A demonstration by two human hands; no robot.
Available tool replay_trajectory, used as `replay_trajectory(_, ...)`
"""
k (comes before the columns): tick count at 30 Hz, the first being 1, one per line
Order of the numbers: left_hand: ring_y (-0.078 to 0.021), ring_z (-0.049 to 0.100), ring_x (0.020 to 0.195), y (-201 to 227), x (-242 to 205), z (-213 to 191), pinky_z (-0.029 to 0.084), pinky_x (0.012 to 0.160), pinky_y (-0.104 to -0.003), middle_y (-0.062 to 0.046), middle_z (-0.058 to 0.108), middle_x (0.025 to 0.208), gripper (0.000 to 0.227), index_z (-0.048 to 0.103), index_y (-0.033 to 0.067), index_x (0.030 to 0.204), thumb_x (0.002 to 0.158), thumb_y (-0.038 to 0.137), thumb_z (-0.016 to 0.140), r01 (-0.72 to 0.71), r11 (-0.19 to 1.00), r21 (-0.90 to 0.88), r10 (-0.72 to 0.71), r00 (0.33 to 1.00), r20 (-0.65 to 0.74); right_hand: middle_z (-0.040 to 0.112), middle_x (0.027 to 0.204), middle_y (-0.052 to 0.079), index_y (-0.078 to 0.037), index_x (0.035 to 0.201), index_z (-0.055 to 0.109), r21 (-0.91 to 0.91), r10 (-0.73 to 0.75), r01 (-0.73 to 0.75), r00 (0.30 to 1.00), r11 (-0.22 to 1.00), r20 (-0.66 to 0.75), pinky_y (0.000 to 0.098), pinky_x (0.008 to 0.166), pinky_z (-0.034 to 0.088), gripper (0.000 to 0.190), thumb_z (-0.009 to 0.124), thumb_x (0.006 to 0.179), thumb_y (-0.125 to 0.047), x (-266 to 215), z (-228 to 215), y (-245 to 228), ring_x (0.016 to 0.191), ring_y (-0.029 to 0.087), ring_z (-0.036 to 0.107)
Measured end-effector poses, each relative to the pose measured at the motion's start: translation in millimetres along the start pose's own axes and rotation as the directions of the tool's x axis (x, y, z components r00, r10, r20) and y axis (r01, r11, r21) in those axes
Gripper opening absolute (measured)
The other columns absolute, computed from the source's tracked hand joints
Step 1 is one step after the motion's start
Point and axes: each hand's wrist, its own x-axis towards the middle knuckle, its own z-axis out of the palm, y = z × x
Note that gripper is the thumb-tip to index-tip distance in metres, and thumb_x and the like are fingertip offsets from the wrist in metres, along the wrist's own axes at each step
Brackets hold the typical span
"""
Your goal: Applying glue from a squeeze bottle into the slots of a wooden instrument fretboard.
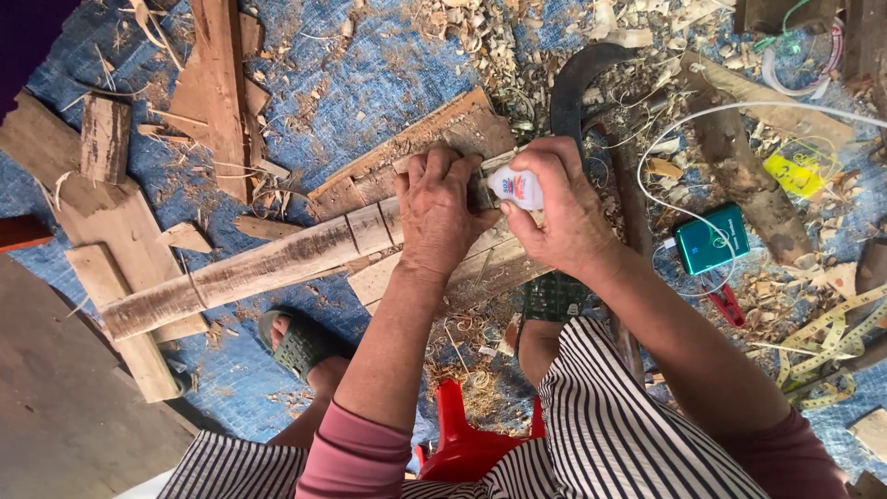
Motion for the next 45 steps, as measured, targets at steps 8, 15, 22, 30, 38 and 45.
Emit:
replay_trajectory(8,-0.0229,0.050,0.107,-3,-1,3,0.037,0.090,-0.039,0.001,0.052,0.109,0.074,0.072,0.0207,0.116,0.048,0.038,0.098,-0.010,1.000,0.005,0.010,1.000,-0.020,0.046,0.123,0.016,-0.007,0.125,0.052,-0.087,-0.018,0.018,1.000,0.996,0.004,0.0461,0.076,0.056,0.046,0.076,0.087,-0.005,3,7,2,0.104,0.040,0.062)
replay_trajectory(15,-0.0242,0.051,0.107,-4,1,6,0.038,0.089,-0.040,0.001,0.052,0.108,0.076,0.072,0.0209,0.116,0.048,0.039,0.098,0.007,1.000,-0.014,-0.007,1.000,0.004,0.045,0.116,0.019,-0.003,0.121,0.053,-0.052,-0.041,0.040,0.999,0.998,-0.018,0.0374,0.069,0.055,0.041,0.072,0.085,0.001,-14,12,9,0.094,0.032,0.060)
replay_trajectory(22,-0.0240,0.051,0.109,-4,2,6,0.038,0.092,-0.041,0.002,0.053,0.109,0.077,0.071,0.0221,0.117,0.047,0.040,0.098,0.011,1.000,0.008,-0.011,1.000,0.020,0.046,0.116,0.019,-0.002,0.119,0.053,-0.060,0.004,-0.004,1.000,0.998,0.011,0.0366,0.065,0.056,0.040,0.072,0.085,0.001,-27,1,-6,0.091,0.032,0.062)
replay_trajectory(30,-0.0244,0.050,0.109,-3,1,1,0.038,0.091,-0.041,0.001,0.052,0.110,0.075,0.070,0.0220,0.118,0.049,0.037,0.096,0.008,1.000,0.011,-0.009,0.999,0.039,0.046,0.117,0.016,-0.005,0.120,0.053,-0.035,0.024,-0.024,1.000,0.999,0.006,0.0335,0.060,0.054,0.041,0.073,0.085,-0.001,-27,-2,-14,0.090,0.030,0.063)
replay_trajectory(38,-0.0254,0.049,0.110,4,-1,-6,0.036,0.093,-0.042,-0.001,0.051,0.112,0.077,0.068,0.0203,0.123,0.053,0.037,0.097,0.007,1.000,0.028,-0.008,0.999,0.044,0.047,0.112,0.018,-0.002,0.125,0.046,0.239,0.109,-0.078,0.986,0.968,-0.122,0.0282,0.064,0.049,0.039,0.062,0.090,0.004,-31,1,-2,0.084,0.024,0.057)
replay_trajectory(45,-0.0274,0.049,0.111,2,-5,-4,0.037,0.095,-0.044,-0.004,0.051,0.114,0.086,0.064,0.0154,0.130,0.054,0.041,0.097,-0.018,0.998,0.065,0.016,0.999,0.034,0.049,0.117,0.013,-0.005,0.129,0.039,0.419,0.241,-0.150,0.955,0.895,-0.172,0.0277,0.072,0.050,0.039,0.061,0.097,-0.002,-40,-4,3,0.091,0.018,0.060)
